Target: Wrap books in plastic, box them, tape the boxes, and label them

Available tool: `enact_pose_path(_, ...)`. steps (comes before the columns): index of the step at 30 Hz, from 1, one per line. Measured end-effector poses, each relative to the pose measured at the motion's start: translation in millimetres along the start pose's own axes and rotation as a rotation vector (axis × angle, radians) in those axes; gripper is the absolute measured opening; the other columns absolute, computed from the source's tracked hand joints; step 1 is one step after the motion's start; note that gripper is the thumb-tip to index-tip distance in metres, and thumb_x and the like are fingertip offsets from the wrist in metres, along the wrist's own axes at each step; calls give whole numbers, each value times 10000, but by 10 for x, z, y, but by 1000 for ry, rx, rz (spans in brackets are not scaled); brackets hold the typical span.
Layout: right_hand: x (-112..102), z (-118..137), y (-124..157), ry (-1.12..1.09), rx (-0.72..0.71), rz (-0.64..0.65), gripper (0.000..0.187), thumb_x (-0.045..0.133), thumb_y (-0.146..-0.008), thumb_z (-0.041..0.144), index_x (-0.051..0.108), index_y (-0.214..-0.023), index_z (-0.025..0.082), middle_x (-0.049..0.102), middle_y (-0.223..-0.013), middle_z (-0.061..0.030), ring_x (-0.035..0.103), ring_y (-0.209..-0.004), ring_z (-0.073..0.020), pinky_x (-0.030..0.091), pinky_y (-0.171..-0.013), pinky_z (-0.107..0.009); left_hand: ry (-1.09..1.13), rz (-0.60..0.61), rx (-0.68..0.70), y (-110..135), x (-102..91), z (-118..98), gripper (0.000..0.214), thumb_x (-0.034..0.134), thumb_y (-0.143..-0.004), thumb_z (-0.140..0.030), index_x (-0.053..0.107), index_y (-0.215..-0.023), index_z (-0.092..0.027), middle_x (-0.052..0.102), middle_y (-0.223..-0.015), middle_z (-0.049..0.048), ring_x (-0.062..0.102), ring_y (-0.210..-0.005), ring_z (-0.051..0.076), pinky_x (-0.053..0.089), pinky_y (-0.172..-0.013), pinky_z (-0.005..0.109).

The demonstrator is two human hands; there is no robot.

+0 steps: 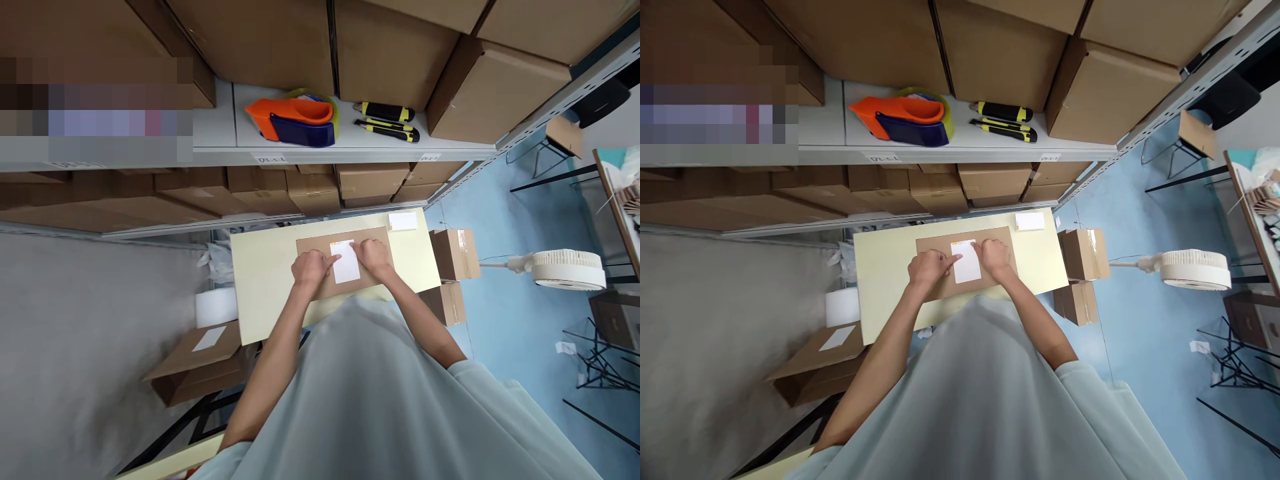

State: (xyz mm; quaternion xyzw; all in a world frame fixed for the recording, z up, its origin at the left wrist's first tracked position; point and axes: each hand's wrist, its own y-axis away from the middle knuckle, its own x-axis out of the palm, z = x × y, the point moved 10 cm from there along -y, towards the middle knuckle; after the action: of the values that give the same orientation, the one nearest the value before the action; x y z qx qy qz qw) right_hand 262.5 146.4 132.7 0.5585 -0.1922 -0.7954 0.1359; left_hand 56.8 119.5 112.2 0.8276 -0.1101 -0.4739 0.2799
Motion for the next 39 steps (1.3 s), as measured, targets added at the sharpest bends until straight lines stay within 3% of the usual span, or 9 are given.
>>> enact_pose_path(3,-35,56,-94,55,32,-54,567,478,-1113,591,767,-908,148,789,-998,-248,756,-987,-340,503,-838,-393,49,-22,-58,-93,-62,-58,609,631,-882,-760,619,-530,-263,714,-626,131,708,-763,351,522,-749,447)
enact_pose_path(6,78,94,9,62,-34,-9,446,641,-1044,591,755,-968,167,788,-1008,-213,745,-1005,-326,512,-852,-379,58,-95,-32,-2,-93,-100,514,664,-889,-694,646,-611,-262,751,-730,118,721,-835,344,521,-766,428)
enact_pose_path(11,217,-15,488,-78,-313,106,316,910,-849,339,703,-1060,226,719,-1193,-106,687,-1126,-271,534,-921,-346,142,-66,236,429,5,-87,301,855,-761,-388,708,-993,-264,766,-952,56,718,-970,279,551,-873,365)
enact_pose_path(13,75,-297,633,-225,-308,9,301,867,-877,337,694,-1100,231,700,-1208,-94,673,-1158,-258,545,-971,-356,214,-148,279,613,-81,122,378,829,-790,-402,710,-1116,-251,759,-1078,81,708,-1062,283,560,-960,378)
enact_pose_path(16,-160,-1060,765,-440,-40,-252,388,765,-939,454,677,-1224,204,685,-1293,-157,675,-1173,-286,575,-982,-409,370,-317,63,767,-193,790,571,741,-869,-577,650,-1311,-226,725,-1299,139,716,-1095,286,589,-971,409)
enact_pose_path(21,131,-1639,729,-750,175,-123,556,658,-979,528,639,-1409,177,689,-1434,-205,692,-1259,-292,589,-1022,-416,647,-144,-156,648,191,1392,654,612,-967,-622,575,-1461,-194,640,-1519,207,664,-1341,301,566,-1067,402)
enact_pose_path(26,104,-1377,347,-946,123,1,676,520,-1016,703,665,-1447,203,631,-1556,-155,626,-1391,-306,530,-1137,-444,899,-53,-148,230,261,1211,727,490,-1003,-753,574,-1499,-228,583,-1598,185,598,-1427,288,518,-1117,385)
enact_pose_path(31,53,-964,100,-1088,129,249,790,400,-1000,841,689,-1450,260,721,-1447,-107,669,-1322,-317,502,-1161,-453,1121,85,-167,-112,183,806,928,369,-925,-919,609,-1465,-203,733,-1342,186,711,-1191,306,574,-969,419)
enact_pose_path(39,-154,-824,438,-1157,95,196,784,385,-993,862,739,-1364,269,764,-1370,-82,676,-1299,-311,492,-1157,-453,1082,-8,-46,216,-112,644,913,368,-945,-904,626,-1503,-229,708,-1448,172,654,-1337,326,516,-1085,443)
